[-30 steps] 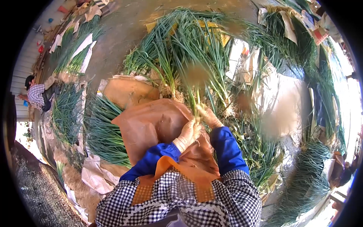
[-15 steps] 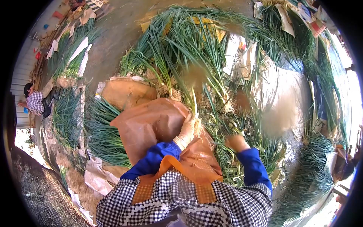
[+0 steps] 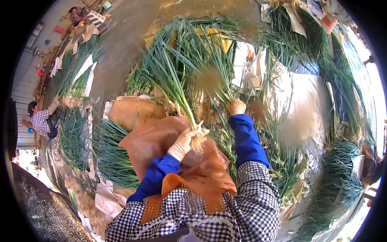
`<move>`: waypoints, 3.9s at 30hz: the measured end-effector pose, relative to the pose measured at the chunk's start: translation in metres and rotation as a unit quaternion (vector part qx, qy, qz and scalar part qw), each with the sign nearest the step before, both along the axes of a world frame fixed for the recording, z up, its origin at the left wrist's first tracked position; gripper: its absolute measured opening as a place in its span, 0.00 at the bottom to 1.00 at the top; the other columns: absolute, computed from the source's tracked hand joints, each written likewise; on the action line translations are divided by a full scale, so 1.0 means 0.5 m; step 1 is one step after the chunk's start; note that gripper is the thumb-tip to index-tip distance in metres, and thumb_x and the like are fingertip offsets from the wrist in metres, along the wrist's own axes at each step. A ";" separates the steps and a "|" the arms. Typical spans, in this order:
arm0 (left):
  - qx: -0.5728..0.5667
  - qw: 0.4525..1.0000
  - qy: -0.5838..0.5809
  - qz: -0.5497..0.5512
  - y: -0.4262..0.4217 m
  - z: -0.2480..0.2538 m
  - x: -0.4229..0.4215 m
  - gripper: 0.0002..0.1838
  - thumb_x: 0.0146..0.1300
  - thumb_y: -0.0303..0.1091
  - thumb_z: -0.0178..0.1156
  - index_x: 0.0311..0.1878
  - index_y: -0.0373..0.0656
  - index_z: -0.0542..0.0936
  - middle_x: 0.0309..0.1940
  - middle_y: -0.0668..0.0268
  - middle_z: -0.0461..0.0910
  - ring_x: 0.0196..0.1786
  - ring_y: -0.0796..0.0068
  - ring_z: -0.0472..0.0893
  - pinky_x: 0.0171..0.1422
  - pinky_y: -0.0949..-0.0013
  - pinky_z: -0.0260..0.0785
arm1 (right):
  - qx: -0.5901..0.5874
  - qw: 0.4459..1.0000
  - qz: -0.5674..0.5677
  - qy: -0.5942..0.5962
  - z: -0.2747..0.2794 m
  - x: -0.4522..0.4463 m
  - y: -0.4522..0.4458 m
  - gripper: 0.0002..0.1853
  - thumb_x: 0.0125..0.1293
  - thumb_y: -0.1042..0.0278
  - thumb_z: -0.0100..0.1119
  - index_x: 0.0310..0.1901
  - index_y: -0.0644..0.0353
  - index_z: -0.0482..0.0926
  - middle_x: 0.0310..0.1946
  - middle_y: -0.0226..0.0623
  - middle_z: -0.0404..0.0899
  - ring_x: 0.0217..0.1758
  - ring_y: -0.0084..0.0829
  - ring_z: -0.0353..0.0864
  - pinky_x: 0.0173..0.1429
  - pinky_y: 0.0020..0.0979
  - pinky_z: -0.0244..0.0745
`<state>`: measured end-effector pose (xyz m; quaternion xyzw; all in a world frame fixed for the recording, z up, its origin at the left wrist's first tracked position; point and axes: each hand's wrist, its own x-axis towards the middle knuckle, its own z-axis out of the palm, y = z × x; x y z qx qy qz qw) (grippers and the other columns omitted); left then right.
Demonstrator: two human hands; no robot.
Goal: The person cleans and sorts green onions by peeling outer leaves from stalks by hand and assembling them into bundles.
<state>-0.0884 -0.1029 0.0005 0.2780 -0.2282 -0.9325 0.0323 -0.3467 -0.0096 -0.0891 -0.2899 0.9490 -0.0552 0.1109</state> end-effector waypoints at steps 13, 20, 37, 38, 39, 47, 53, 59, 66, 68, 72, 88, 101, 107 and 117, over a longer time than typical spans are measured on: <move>-0.051 0.991 -0.092 0.078 0.089 -0.005 -0.021 0.04 0.59 0.24 0.58 0.37 0.40 0.73 0.25 0.66 0.74 0.24 0.80 0.72 0.22 0.80 0.63 | -0.060 0.994 0.018 -0.086 -0.068 -0.035 0.034 0.18 0.53 0.53 0.61 0.39 0.58 0.78 0.35 0.46 0.80 0.42 0.41 0.79 0.47 0.36 0.74; -0.104 0.989 -0.059 0.093 0.096 -0.060 -0.024 0.08 0.56 0.22 0.59 0.39 0.38 0.74 0.33 0.64 0.76 0.39 0.73 0.77 0.44 0.75 0.71 | -0.261 0.912 -0.029 -0.315 0.189 0.114 0.033 0.13 0.56 0.58 0.60 0.29 0.62 0.79 0.21 0.40 0.78 0.27 0.33 0.79 0.35 0.33 0.74; -0.540 0.826 -0.160 0.007 0.153 -0.160 -0.045 0.13 0.57 0.24 0.54 0.47 0.40 0.71 0.34 0.66 0.74 0.37 0.72 0.74 0.41 0.71 0.69 | 0.196 0.938 0.280 0.050 0.150 0.124 -0.150 0.10 0.61 0.61 0.51 0.34 0.49 0.83 0.35 0.27 0.83 0.41 0.30 0.82 0.36 0.32 0.74; -0.489 0.859 -0.147 0.030 0.150 -0.170 -0.048 0.13 0.57 0.25 0.54 0.47 0.40 0.71 0.33 0.66 0.73 0.36 0.72 0.73 0.39 0.71 0.69 | 0.198 0.937 0.282 0.053 0.131 0.124 -0.148 0.10 0.61 0.61 0.51 0.34 0.49 0.83 0.35 0.27 0.83 0.41 0.30 0.82 0.36 0.32 0.74; -0.448 0.882 -0.137 0.047 0.149 -0.175 -0.050 0.12 0.57 0.26 0.54 0.46 0.40 0.71 0.32 0.66 0.73 0.35 0.72 0.73 0.38 0.71 0.69 | 0.200 0.915 0.340 0.091 0.122 0.128 -0.140 0.10 0.59 0.62 0.51 0.32 0.50 0.84 0.31 0.28 0.82 0.37 0.31 0.82 0.33 0.33 0.73; -0.457 0.878 -0.064 0.124 0.140 -0.251 -0.049 0.10 0.59 0.32 0.54 0.42 0.39 0.72 0.25 0.67 0.72 0.26 0.72 0.72 0.28 0.69 0.67 | -0.142 0.906 0.349 -0.191 0.286 0.238 0.082 0.19 0.64 0.55 0.52 0.20 0.58 0.75 0.14 0.32 0.73 0.16 0.26 0.70 0.18 0.28 0.65; -0.118 0.974 -0.086 0.173 0.128 -0.072 -0.038 0.10 0.57 0.27 0.59 0.43 0.37 0.77 0.32 0.71 0.77 0.34 0.80 0.75 0.43 0.77 0.69 | 0.132 0.941 0.273 -0.153 0.224 0.177 0.354 0.17 0.61 0.50 0.54 0.26 0.56 0.77 0.19 0.34 0.77 0.20 0.33 0.75 0.22 0.29 0.69; -0.088 0.982 -0.054 0.155 0.127 -0.060 -0.038 0.09 0.56 0.29 0.62 0.40 0.40 0.77 0.29 0.72 0.76 0.32 0.82 0.73 0.38 0.78 0.66 | -0.283 0.805 -0.095 -0.512 0.207 0.185 0.072 0.30 0.64 0.39 0.45 0.52 0.60 0.74 0.36 0.35 0.80 0.31 0.26 0.76 0.38 0.30 0.69; -0.112 0.981 -0.121 0.099 0.120 -0.080 -0.034 0.14 0.58 0.31 0.61 0.47 0.38 0.76 0.35 0.70 0.77 0.36 0.78 0.73 0.43 0.75 0.66 | -0.343 0.904 -0.044 -0.250 0.133 0.218 0.021 0.18 0.63 0.51 0.51 0.29 0.59 0.76 0.22 0.46 0.76 0.28 0.49 0.76 0.35 0.42 0.71; -0.115 0.983 -0.114 0.091 0.125 -0.096 -0.031 0.14 0.58 0.31 0.59 0.48 0.38 0.76 0.39 0.70 0.76 0.39 0.78 0.74 0.45 0.74 0.67 | -0.368 0.919 -0.007 -0.142 0.179 0.227 0.086 0.15 0.64 0.56 0.52 0.27 0.59 0.75 0.18 0.45 0.74 0.23 0.47 0.75 0.29 0.39 0.69; 0.004 0.996 -0.045 0.078 0.134 -0.115 -0.043 0.15 0.61 0.31 0.57 0.50 0.38 0.75 0.43 0.63 0.77 0.45 0.72 0.76 0.50 0.70 0.70 | -0.259 0.960 0.084 -0.060 0.128 0.254 0.159 0.13 0.63 0.59 0.54 0.24 0.57 0.73 0.14 0.43 0.70 0.19 0.46 0.73 0.24 0.39 0.67; 0.138 0.988 -0.007 0.067 0.097 -0.066 -0.008 0.14 0.62 0.35 0.55 0.47 0.38 0.75 0.35 0.57 0.79 0.37 0.66 0.79 0.40 0.66 0.75 | -0.470 0.739 -0.087 -0.475 0.217 0.166 0.089 0.26 0.68 0.49 0.43 0.60 0.59 0.67 0.54 0.37 0.72 0.50 0.28 0.74 0.49 0.30 0.70; 0.153 0.984 -0.038 0.089 0.102 -0.090 -0.004 0.17 0.62 0.36 0.57 0.51 0.38 0.72 0.45 0.57 0.76 0.47 0.62 0.76 0.55 0.60 0.69 | -0.414 0.779 -0.077 -0.464 0.124 0.201 0.019 0.14 0.68 0.58 0.48 0.38 0.60 0.78 0.25 0.28 0.75 0.25 0.18 0.67 0.29 0.21 0.64; 0.243 0.969 0.021 0.041 0.086 -0.037 0.008 0.15 0.65 0.40 0.51 0.44 0.37 0.75 0.37 0.58 0.79 0.37 0.65 0.78 0.40 0.61 0.74 | -0.484 0.752 0.041 -0.446 0.104 0.157 -0.084 0.25 0.68 0.52 0.45 0.61 0.58 0.66 0.38 0.31 0.73 0.29 0.20 0.63 0.36 0.22 0.66; 0.231 0.969 -0.006 0.085 0.078 -0.066 0.012 0.13 0.65 0.39 0.50 0.41 0.38 0.76 0.29 0.61 0.78 0.26 0.68 0.76 0.29 0.65 0.72 | -0.352 0.875 0.317 -0.101 0.103 0.180 0.061 0.07 0.60 0.65 0.55 0.35 0.60 0.77 0.38 0.39 0.75 0.41 0.40 0.76 0.46 0.35 0.74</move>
